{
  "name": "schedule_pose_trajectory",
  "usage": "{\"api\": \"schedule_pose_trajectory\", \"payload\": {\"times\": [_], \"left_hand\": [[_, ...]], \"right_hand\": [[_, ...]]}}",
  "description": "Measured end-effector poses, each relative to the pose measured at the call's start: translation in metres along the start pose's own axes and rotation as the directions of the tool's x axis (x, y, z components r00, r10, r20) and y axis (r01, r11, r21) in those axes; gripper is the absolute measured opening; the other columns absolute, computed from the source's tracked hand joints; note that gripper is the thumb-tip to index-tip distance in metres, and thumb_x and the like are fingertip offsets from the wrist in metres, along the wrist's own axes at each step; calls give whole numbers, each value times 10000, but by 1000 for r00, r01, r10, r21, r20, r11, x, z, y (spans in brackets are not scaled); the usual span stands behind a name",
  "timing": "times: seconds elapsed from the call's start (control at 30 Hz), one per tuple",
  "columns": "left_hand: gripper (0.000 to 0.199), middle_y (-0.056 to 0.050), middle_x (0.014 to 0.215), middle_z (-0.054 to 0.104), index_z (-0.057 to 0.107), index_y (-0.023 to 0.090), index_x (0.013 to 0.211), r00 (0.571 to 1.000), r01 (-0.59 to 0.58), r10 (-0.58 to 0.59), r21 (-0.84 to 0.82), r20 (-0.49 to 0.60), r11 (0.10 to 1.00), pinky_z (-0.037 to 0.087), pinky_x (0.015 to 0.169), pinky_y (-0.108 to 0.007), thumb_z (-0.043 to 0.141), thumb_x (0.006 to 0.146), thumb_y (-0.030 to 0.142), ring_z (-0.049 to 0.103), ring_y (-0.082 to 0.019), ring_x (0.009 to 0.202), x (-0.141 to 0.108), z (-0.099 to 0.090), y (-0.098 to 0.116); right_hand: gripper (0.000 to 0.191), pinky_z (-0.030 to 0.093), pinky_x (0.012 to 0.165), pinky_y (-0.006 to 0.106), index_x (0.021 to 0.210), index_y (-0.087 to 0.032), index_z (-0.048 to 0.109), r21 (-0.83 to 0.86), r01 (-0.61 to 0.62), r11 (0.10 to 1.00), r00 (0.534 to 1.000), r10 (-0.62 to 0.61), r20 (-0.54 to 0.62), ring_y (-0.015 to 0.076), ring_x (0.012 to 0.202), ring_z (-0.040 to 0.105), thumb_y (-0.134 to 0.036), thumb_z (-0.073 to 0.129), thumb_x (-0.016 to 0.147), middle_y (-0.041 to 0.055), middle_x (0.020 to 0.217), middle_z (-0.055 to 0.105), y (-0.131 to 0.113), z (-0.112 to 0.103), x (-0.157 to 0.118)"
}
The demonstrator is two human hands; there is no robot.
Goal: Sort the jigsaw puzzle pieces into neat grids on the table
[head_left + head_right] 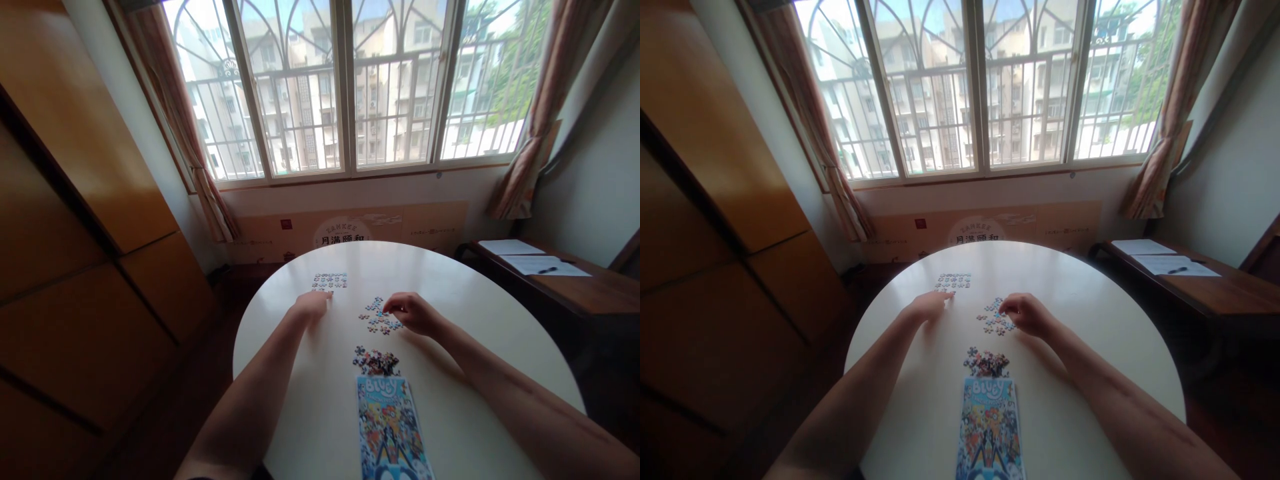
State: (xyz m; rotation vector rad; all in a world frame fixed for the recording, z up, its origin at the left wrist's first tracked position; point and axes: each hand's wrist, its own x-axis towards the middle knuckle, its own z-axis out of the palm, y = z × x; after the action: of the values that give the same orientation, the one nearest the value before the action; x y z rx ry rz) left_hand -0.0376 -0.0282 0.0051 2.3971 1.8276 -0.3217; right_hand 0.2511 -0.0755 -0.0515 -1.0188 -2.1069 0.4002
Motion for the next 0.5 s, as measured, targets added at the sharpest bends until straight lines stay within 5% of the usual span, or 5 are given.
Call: {"api": "schedule_pose_trajectory", "payload": {"times": [0.5], "left_hand": [[470,-103,1385,569,517,237,1386,997,18,-21,-48,-68,999,460,986,-344,372,939,248,566,-252,1230,4,7,5]], "right_hand": [[286,476,648,258,781,-195,755,3,-4,1000,1000,4,-4,151,678,624,-63,504,742,33,768,711,0,-1,1]]}}
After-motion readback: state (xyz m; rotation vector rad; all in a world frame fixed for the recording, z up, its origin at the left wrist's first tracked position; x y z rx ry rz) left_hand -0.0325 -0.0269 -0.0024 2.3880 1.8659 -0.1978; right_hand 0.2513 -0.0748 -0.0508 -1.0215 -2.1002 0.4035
